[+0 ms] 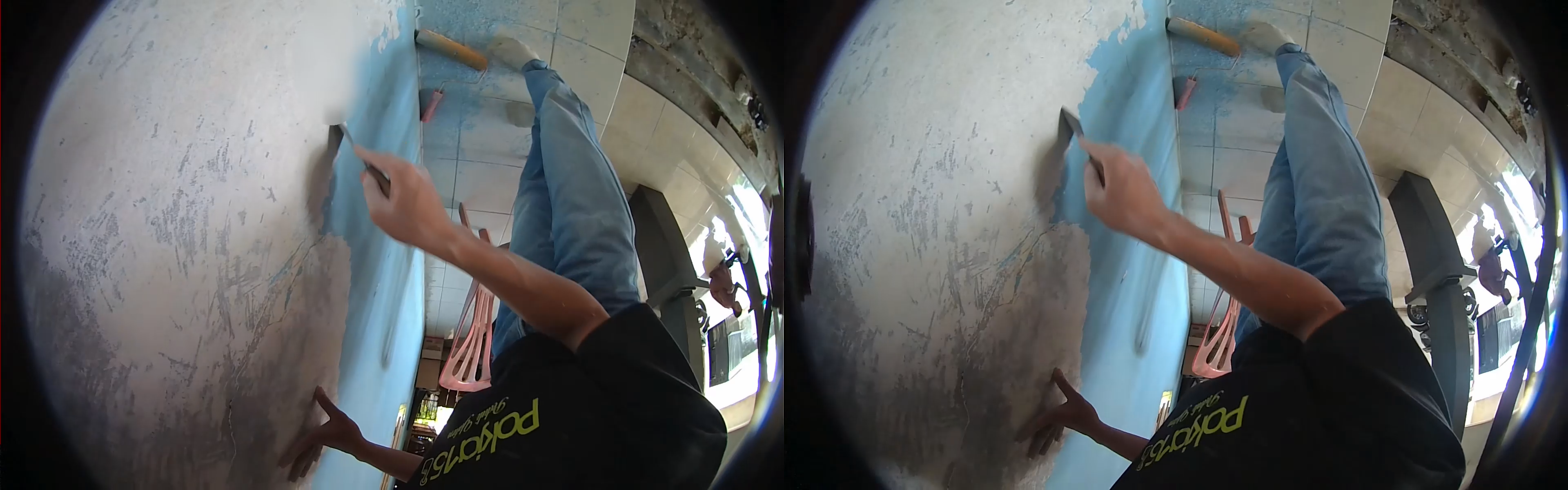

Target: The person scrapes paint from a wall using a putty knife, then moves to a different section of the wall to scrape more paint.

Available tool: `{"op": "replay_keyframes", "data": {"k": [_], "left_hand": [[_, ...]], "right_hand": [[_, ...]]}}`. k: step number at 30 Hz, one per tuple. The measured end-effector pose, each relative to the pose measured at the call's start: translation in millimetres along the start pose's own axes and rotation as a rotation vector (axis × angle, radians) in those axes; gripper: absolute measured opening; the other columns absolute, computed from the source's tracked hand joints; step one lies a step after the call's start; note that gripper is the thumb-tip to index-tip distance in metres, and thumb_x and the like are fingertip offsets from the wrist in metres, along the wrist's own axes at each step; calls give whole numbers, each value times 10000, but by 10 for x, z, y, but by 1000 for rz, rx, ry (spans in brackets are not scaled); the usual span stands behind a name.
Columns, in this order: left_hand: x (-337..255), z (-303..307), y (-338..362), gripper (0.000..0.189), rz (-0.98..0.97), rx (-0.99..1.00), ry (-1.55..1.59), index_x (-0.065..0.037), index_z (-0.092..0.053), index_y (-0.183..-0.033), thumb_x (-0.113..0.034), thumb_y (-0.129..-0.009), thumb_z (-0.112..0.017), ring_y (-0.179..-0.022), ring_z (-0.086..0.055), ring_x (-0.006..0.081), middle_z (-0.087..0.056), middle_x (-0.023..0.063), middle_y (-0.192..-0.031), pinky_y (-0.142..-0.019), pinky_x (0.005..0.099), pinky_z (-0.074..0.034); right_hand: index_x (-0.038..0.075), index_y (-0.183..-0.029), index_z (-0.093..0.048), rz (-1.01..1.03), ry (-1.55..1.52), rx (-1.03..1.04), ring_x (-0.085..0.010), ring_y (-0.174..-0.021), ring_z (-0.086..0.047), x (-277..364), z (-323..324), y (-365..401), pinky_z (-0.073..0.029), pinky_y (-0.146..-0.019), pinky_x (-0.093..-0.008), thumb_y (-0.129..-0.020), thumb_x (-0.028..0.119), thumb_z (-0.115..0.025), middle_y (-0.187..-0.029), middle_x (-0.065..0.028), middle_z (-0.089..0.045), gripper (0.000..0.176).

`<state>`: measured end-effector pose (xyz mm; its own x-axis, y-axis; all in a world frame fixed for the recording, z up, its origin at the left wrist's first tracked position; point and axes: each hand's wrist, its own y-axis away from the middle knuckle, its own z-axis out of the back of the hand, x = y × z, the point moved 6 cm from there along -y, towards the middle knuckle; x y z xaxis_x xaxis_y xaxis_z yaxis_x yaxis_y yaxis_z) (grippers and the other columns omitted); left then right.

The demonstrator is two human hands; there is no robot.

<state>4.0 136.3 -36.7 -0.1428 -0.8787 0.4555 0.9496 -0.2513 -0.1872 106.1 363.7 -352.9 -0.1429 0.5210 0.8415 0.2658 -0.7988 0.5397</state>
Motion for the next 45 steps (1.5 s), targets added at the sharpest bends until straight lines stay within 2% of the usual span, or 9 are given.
{"op": "replay_keyframes", "data": {"k": [2,3,16,18,23,29,41,43,45], "left_hand": [[10,20,0,1289,-49,-9,-49,128,306,-1299,-425,-787,-741,-1269,-404,359,-250,371,-1387,-1099,384,-342],[3,45,4,1289,-57,-7,-63,128,306,-1299,-425,-787,-741,-1269,-404,359,-250,371,-1387,-1099,384,-342],[102,-10,-29,1285,-26,24,-74,101,326,-1304,-444,-798,-722,-1277,-391,380,-220,355,-1414,-1113,405,-319],[72,-31,-29,1281,-20,49,-28,96,325,-1308,-444,-801,-719,-1277,-390,382,-221,355,-1414,-1117,406,-311],[-27,45,12,1299,-45,-50,-203,79,369,-1286,-412,-800,-731,-1263,-406,376,-247,348,-1407,-1109,406,-324],[55,-15,-30,1323,-75,38,68,79,386,-1274,-416,-789,-741,-1281,-384,376,-187,365,-1417,-1108,405,-324],[4,13,0,1319,-58,-9,-71,77,386,-1275,-416,-792,-738,-1299,-362,375,-156,374,-1418,-1099,400,-341],[22,24,5,1326,-74,-23,-99,64,402,-1270,-415,-792,-738,-1299,-362,376,-156,373,-1419,-1098,401,-343],[3,15,-11,1332,-92,-37,-114,50,418,-1264,-415,-792,-738,-1299,-362,378,-156,373,-1419,-1098,402,-344]], "right_hand": [[-42,-1180,-575,58,-89,-34,-235,-578,-578,116,60,142,-468,-623,-326,-882,91,-530,-779,-206,-641,329],[-55,-1157,-571,-69,-68,44,-232,-562,-574,56,64,96,-468,-613,-333,-882,89,-539,-715,-189,-620,312],[-53,-1136,-597,-50,-109,40,-177,-536,-543,140,136,64,-442,-558,-325,-883,82,-536,-667,-168,-590,293],[-56,-1136,-595,-29,-134,138,-156,-522,-526,272,126,250,-430,-537,-319,-893,82,-522,-649,-158,-579,288],[-68,-1130,-595,-83,-138,134,-144,-506,-511,168,106,166,-421,-526,-321,-897,80,-524,-671,-144,-593,285],[-54,-1142,-586,2,-210,125,-123,-557,-543,240,79,312,-445,-540,-312,-907,90,-531,-765,-175,-643,281],[-40,-1170,-581,-46,-163,193,-126,-532,-527,242,106,245,-423,-513,-286,-901,91,-524,-778,-167,-654,305],[-85,-1058,-603,-235,-152,205,-375,-746,-634,140,134,91,-487,-711,-416,-852,46,-532,-849,-257,-630,254],[-83,-1063,-604,-143,-155,173,-373,-732,-635,189,116,222,-488,-699,-413,-855,47,-529,-830,-255,-630,257]]}}
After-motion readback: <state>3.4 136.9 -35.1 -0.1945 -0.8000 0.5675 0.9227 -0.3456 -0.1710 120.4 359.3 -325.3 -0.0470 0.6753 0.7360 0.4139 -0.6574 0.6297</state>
